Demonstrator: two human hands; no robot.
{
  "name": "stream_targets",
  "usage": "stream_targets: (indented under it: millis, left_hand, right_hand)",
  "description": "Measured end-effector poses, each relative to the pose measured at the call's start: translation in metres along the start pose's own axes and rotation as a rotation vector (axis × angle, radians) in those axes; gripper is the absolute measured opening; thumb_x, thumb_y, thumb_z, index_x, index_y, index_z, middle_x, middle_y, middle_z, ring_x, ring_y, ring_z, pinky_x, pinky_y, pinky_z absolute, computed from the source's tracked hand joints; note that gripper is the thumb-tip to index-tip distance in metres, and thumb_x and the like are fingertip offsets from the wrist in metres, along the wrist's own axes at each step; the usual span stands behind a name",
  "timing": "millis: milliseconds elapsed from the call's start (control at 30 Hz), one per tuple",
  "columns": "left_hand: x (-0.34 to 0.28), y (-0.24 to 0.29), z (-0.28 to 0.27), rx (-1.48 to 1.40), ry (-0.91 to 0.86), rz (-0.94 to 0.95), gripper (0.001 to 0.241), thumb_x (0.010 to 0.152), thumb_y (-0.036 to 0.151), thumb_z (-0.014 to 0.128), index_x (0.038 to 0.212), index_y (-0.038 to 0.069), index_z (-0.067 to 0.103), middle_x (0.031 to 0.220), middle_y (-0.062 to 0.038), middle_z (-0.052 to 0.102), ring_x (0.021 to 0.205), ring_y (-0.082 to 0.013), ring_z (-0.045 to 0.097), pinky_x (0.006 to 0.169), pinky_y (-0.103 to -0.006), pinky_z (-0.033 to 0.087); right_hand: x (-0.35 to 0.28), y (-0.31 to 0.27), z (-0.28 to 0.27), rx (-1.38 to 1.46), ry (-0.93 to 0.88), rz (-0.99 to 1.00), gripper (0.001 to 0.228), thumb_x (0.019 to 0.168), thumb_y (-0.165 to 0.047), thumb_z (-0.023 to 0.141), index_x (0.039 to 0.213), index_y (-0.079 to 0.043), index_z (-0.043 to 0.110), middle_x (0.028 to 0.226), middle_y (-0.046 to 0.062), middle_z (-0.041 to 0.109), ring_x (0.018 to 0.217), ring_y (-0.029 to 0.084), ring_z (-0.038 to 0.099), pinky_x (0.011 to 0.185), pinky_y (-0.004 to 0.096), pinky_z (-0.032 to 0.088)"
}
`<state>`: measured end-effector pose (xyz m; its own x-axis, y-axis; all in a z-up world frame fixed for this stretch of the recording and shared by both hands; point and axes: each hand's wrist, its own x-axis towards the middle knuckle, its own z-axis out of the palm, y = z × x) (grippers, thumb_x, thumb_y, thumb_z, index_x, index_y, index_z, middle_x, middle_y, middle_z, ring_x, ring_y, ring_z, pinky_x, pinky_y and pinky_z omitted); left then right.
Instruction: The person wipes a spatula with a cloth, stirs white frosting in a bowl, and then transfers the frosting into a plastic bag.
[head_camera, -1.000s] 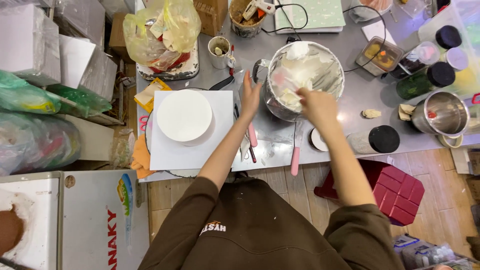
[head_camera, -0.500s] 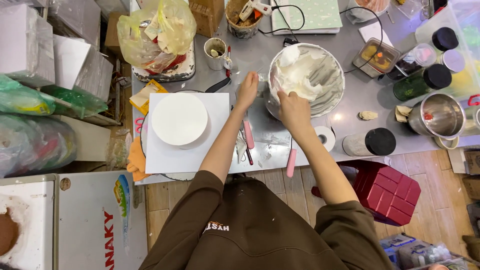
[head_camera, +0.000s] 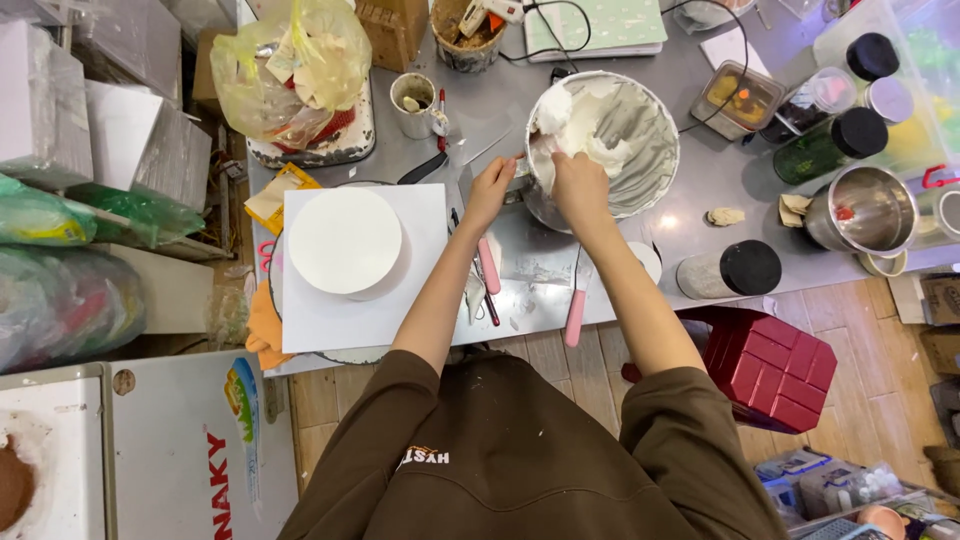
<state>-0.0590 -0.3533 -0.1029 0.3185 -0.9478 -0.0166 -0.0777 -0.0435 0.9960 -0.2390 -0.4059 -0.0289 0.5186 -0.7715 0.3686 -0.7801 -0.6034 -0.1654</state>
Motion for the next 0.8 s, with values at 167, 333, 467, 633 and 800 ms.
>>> stream_targets:
  millis: [167,333,467,633,800]
  left_hand:
    - [-0.006,0.0,0.001,-0.007,-0.004,0.014,0.042,0.106,0.045,0.057,0.092,0.006,0.06,0.074,0.003,0.05,0.072,-0.0074,0.045,0.066,-0.0244,0.042]
    - [-0.02,0.01,-0.002,0.05,-0.056,0.064,0.047,0.093,0.04,0.072,0.127,0.009,0.068,0.076,0.003,0.051,0.07,-0.0094,0.046,0.065,-0.0263,0.042]
    - [-0.036,0.015,-0.002,0.077,-0.047,0.096,0.055,0.094,0.041,0.072,0.138,0.01,0.064,0.079,0.001,0.054,0.072,-0.0103,0.049,0.068,-0.0265,0.044]
    - [-0.046,0.017,-0.001,0.116,-0.032,0.045,0.057,0.093,0.041,0.073,0.139,0.009,0.064,0.079,0.0,0.057,0.072,-0.0113,0.052,0.069,-0.0264,0.045]
    - [-0.05,0.02,-0.003,0.1,-0.047,0.047,0.059,0.093,0.041,0.072,0.142,0.009,0.061,0.079,0.001,0.059,0.072,-0.0101,0.053,0.069,-0.0257,0.045]
  right_hand:
    - [0.004,0.034,0.003,0.085,0.009,0.055,0.021,0.09,-0.008,0.066,0.107,-0.01,0.079,0.085,0.021,0.071,0.08,0.04,0.07,0.073,0.051,0.054]
    - [0.011,0.06,-0.03,0.353,-0.145,0.33,0.019,0.09,-0.021,0.07,0.103,-0.01,0.078,0.094,0.017,0.076,0.088,0.035,0.072,0.08,0.044,0.054]
    - [0.01,0.074,-0.093,0.393,-0.359,0.321,0.031,0.075,-0.026,0.077,0.104,-0.012,0.078,0.094,0.016,0.075,0.09,0.03,0.072,0.08,0.041,0.054]
    - [-0.008,0.074,-0.173,0.293,-0.458,0.322,0.042,0.081,-0.027,0.074,0.122,-0.021,0.076,0.095,0.016,0.074,0.087,0.03,0.07,0.079,0.04,0.053]
    - [0.009,0.094,-0.186,0.383,-0.478,0.385,0.041,0.093,-0.024,0.068,0.134,-0.022,0.073,0.088,0.004,0.072,0.077,0.015,0.065,0.07,0.029,0.05]
